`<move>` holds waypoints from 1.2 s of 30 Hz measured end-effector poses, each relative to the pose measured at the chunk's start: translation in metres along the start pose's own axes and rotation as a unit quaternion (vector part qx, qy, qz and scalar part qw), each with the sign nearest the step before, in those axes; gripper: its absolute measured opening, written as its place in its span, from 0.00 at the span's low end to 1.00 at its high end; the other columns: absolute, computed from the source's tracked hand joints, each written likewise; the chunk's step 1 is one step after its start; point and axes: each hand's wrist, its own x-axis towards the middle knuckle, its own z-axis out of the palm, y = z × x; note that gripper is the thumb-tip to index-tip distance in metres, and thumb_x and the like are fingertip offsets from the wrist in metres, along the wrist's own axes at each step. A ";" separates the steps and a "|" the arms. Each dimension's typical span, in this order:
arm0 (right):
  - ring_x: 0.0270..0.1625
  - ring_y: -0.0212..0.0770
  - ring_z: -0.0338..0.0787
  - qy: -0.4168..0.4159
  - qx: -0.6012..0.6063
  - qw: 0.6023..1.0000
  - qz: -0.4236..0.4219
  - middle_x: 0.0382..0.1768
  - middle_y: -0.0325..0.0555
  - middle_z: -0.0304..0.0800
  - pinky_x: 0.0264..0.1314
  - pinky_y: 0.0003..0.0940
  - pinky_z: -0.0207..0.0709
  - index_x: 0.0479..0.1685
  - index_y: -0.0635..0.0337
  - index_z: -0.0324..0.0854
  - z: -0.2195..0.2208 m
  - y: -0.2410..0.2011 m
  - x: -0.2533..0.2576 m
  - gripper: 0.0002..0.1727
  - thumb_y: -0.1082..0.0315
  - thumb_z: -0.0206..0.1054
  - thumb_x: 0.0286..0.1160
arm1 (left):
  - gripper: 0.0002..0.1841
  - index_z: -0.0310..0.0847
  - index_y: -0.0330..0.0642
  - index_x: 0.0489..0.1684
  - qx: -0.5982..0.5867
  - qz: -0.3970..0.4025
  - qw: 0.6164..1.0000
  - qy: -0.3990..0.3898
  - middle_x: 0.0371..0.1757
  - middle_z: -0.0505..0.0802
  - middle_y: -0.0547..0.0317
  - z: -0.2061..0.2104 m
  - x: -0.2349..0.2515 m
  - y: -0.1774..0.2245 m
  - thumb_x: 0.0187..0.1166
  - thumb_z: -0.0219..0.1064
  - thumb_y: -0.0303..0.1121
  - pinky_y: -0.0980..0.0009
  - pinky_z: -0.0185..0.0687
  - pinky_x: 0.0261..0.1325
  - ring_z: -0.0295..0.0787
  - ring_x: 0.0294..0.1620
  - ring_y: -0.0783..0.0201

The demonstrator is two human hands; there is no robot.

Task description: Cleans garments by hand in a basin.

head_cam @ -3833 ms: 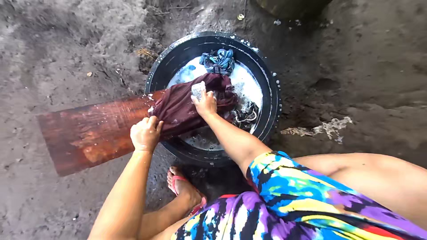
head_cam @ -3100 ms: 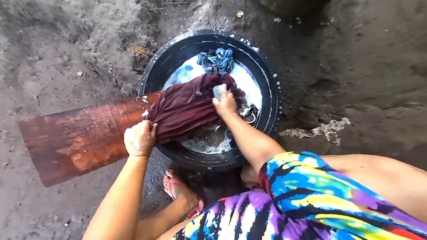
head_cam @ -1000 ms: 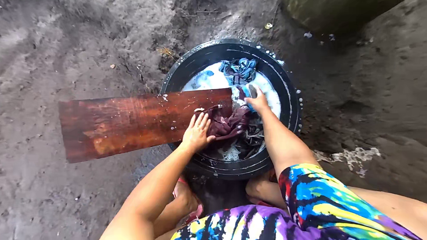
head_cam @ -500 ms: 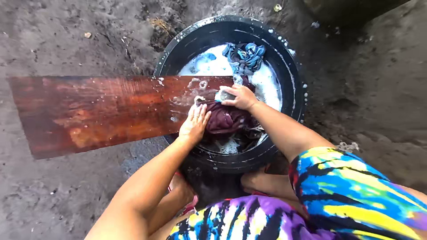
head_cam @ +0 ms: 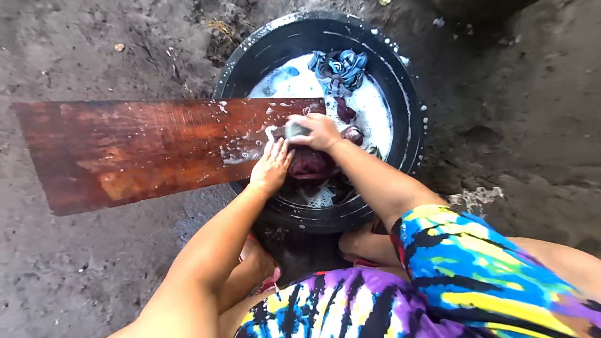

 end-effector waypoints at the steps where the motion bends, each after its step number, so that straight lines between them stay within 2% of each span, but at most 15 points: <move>1: 0.69 0.53 0.88 0.023 0.016 0.998 -0.050 0.65 0.48 0.92 0.74 0.61 0.76 0.79 0.27 0.80 0.010 -0.034 0.012 0.40 0.25 0.67 0.64 | 0.26 0.73 0.39 0.83 0.004 -0.015 1.000 0.002 0.85 0.77 0.41 -0.003 -0.001 0.003 0.85 0.51 0.21 0.46 0.48 0.93 0.65 0.90 0.43; 3: 0.67 0.52 0.88 0.026 0.048 0.990 -0.129 0.62 0.47 0.92 0.71 0.58 0.77 0.79 0.28 0.80 0.020 -0.088 0.031 0.39 0.26 0.68 0.65 | 0.15 0.86 0.37 0.62 -0.020 -0.057 0.998 0.027 0.63 0.92 0.41 -0.008 -0.008 0.009 0.85 0.56 0.25 0.46 0.76 0.75 0.87 0.69 0.41; 4: 0.67 0.52 0.86 0.010 0.064 0.987 -0.148 0.62 0.48 0.91 0.70 0.57 0.75 0.81 0.30 0.79 0.018 -0.100 0.036 0.39 0.28 0.69 0.66 | 0.14 0.87 0.36 0.59 -0.020 -0.069 0.997 0.033 0.59 0.93 0.40 -0.008 -0.009 0.010 0.85 0.57 0.26 0.45 0.79 0.70 0.89 0.65 0.40; 6: 0.73 0.54 0.85 0.007 0.088 0.988 -0.126 0.68 0.50 0.89 0.77 0.59 0.73 0.81 0.34 0.78 0.010 -0.080 0.025 0.38 0.32 0.70 0.69 | 0.17 0.85 0.38 0.65 0.009 -0.050 0.997 0.060 0.66 0.91 0.43 0.001 -0.006 0.006 0.83 0.57 0.24 0.46 0.75 0.77 0.85 0.72 0.42; 9: 0.76 0.57 0.83 -0.010 0.069 0.997 0.023 0.72 0.53 0.86 0.80 0.62 0.71 0.85 0.35 0.74 -0.002 0.014 -0.017 0.38 0.35 0.68 0.74 | 0.30 0.64 0.37 0.89 0.024 -0.002 0.999 0.036 0.91 0.66 0.39 0.008 0.001 0.000 0.84 0.53 0.23 0.43 0.43 0.94 0.56 0.94 0.42; 12: 0.77 0.59 0.82 -0.015 0.050 0.992 0.114 0.72 0.55 0.86 0.79 0.66 0.71 0.87 0.33 0.71 -0.004 0.037 -0.027 0.40 0.32 0.67 0.74 | 0.31 0.62 0.38 0.90 0.018 0.006 0.999 0.030 0.93 0.62 0.38 0.008 0.001 -0.003 0.83 0.53 0.22 0.42 0.38 0.95 0.52 0.95 0.43; 14: 0.70 0.54 0.88 0.030 0.051 0.997 0.052 0.67 0.48 0.91 0.73 0.62 0.78 0.81 0.30 0.78 0.006 -0.013 -0.006 0.37 0.32 0.71 0.68 | 0.29 0.66 0.40 0.88 0.030 -0.004 0.999 0.011 0.90 0.69 0.40 0.006 0.001 0.000 0.84 0.53 0.22 0.42 0.41 0.95 0.56 0.94 0.43; 16: 0.69 0.50 0.88 0.036 0.073 0.996 -0.044 0.65 0.45 0.92 0.73 0.57 0.78 0.80 0.28 0.79 0.014 -0.072 0.018 0.37 0.31 0.71 0.67 | 0.18 0.83 0.38 0.69 0.040 -0.031 0.998 0.023 0.71 0.88 0.42 0.001 -0.002 0.005 0.84 0.56 0.24 0.45 0.66 0.83 0.80 0.78 0.42; 18: 0.71 0.53 0.85 0.014 0.101 0.992 -0.074 0.66 0.50 0.90 0.74 0.59 0.74 0.82 0.32 0.77 0.012 -0.084 0.021 0.38 0.32 0.70 0.70 | 0.16 0.85 0.37 0.65 0.028 -0.046 0.998 0.010 0.67 0.90 0.41 -0.005 -0.003 0.007 0.85 0.57 0.25 0.45 0.71 0.79 0.84 0.73 0.41; 19: 0.72 0.55 0.85 0.022 0.111 0.992 -0.048 0.67 0.52 0.90 0.75 0.60 0.74 0.82 0.34 0.78 0.012 -0.068 0.011 0.38 0.34 0.71 0.70 | 0.19 0.81 0.35 0.72 0.019 -0.039 0.999 -0.001 0.74 0.86 0.39 -0.007 -0.002 0.008 0.84 0.57 0.23 0.44 0.65 0.85 0.78 0.80 0.40; 21: 0.75 0.58 0.83 0.009 0.089 0.995 0.051 0.71 0.54 0.87 0.78 0.64 0.73 0.85 0.33 0.74 0.005 -0.011 -0.015 0.38 0.35 0.70 0.73 | 0.31 0.64 0.36 0.89 -0.029 -0.044 0.996 -0.067 0.93 0.64 0.42 -0.019 0.005 0.006 0.82 0.58 0.26 0.45 0.40 0.95 0.50 0.96 0.44; 22: 0.78 0.59 0.81 -0.004 0.075 0.992 0.106 0.74 0.53 0.85 0.80 0.66 0.70 0.87 0.32 0.71 -0.001 0.018 -0.027 0.39 0.34 0.67 0.75 | 0.33 0.62 0.38 0.90 -0.045 -0.055 0.993 -0.095 0.95 0.59 0.46 -0.030 0.009 0.006 0.81 0.60 0.30 0.45 0.39 0.96 0.46 0.97 0.48; 26: 0.88 0.56 0.71 0.037 0.246 0.932 0.263 0.86 0.52 0.72 0.89 0.66 0.59 0.92 0.45 0.64 -0.024 0.066 -0.048 0.39 0.38 0.60 0.85 | 0.23 0.83 0.43 0.74 -0.106 -0.130 0.986 -0.026 0.79 0.84 0.47 -0.070 0.029 0.004 0.81 0.61 0.35 0.39 0.68 0.81 0.79 0.80 0.45; 31: 0.86 0.52 0.72 0.104 0.505 0.806 0.290 0.90 0.52 0.64 0.84 0.59 0.68 0.97 0.42 0.49 -0.020 0.043 -0.045 0.45 0.42 0.64 0.83 | 0.12 0.87 0.34 0.54 -0.038 -0.146 0.989 0.003 0.59 0.90 0.36 -0.069 0.050 -0.005 0.79 0.65 0.28 0.37 0.75 0.66 0.83 0.67 0.34; 36: 0.80 0.53 0.79 0.093 0.513 0.800 0.297 0.84 0.57 0.72 0.79 0.55 0.74 0.95 0.47 0.53 -0.005 0.053 -0.055 0.43 0.47 0.67 0.83 | 0.13 0.92 0.42 0.50 0.011 -0.009 0.980 0.197 0.56 0.93 0.41 -0.025 0.011 -0.014 0.77 0.64 0.20 0.39 0.79 0.60 0.88 0.59 0.37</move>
